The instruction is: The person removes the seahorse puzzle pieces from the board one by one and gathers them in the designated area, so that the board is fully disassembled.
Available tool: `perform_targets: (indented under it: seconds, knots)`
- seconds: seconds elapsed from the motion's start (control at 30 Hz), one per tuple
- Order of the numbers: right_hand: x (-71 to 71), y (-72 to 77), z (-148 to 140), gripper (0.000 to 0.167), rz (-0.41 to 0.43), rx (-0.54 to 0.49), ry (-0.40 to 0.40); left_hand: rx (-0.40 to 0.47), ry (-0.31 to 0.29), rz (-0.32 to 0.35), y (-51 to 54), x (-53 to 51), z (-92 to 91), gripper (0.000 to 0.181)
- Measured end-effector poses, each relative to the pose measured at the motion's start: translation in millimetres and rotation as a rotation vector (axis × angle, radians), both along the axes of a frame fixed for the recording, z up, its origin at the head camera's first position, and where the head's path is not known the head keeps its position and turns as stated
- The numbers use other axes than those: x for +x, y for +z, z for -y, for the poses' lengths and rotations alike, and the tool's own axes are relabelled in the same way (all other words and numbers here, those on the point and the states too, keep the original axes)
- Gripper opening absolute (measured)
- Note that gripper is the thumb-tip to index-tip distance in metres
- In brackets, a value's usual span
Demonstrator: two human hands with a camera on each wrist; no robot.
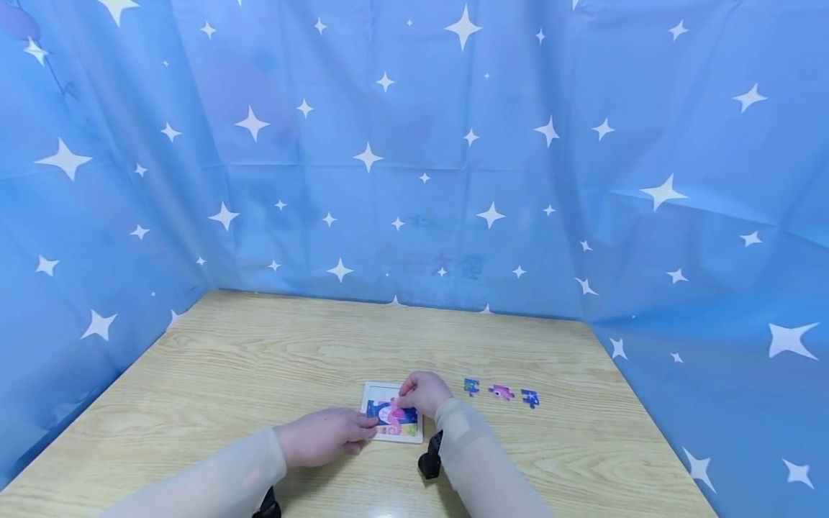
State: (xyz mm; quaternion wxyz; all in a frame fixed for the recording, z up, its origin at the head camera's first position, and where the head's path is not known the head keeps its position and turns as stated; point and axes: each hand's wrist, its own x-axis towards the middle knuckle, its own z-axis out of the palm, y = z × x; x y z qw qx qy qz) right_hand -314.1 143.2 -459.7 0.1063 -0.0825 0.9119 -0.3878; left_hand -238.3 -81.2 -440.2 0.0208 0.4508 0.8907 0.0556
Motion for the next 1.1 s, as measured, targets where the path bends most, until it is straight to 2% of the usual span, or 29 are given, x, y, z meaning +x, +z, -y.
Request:
perform_targets:
  seconds: [0.13, 0.37, 0.5, 0.63, 0.73, 0.8, 1.1]
  knots:
    - [-0.7, 1.0, -1, 0.015, 0.002, -0.002, 0.009, 0.008, 0.013, 0.031, 0.4, 1.5, 0.8, 0.036]
    - [-1.5, 12.6, -3, 0.015, 0.04, 0.033, 0.027, -0.008, 0.035, 0.025, -1.7, 1.7, -1.7, 0.036]
    - [1.9, 19.2, 9, 0.013, 0.001, 0.012, 0.025, -0.001, 0.039, 0.032, -2.2, 2.1, -1.8, 0.036]
    - [8.6, 15.4, 26, 0.008, -0.034, -0.061, 0.041, 0.006, 0.031, 0.032, -2.0, 2.4, -2.2, 0.035]
    - [14.5, 10.5, 34, 0.005, -0.022, -0.114, 0.04, 0.009, 0.015, 0.013, -1.5, 2.4, -3.1, 0.034]
    - [16.9, 7.7, 37, 0.005, -0.035, -0.108, 0.043, 0.009, 0.011, 0.005, -0.8, 2.4, -3.4, 0.033]
    - [17.1, 3.4, 39, 0.006, 0.06, -0.153, 0.058, 0.011, 0.009, -0.013, -1.5, 2.9, -1.2, 0.035]
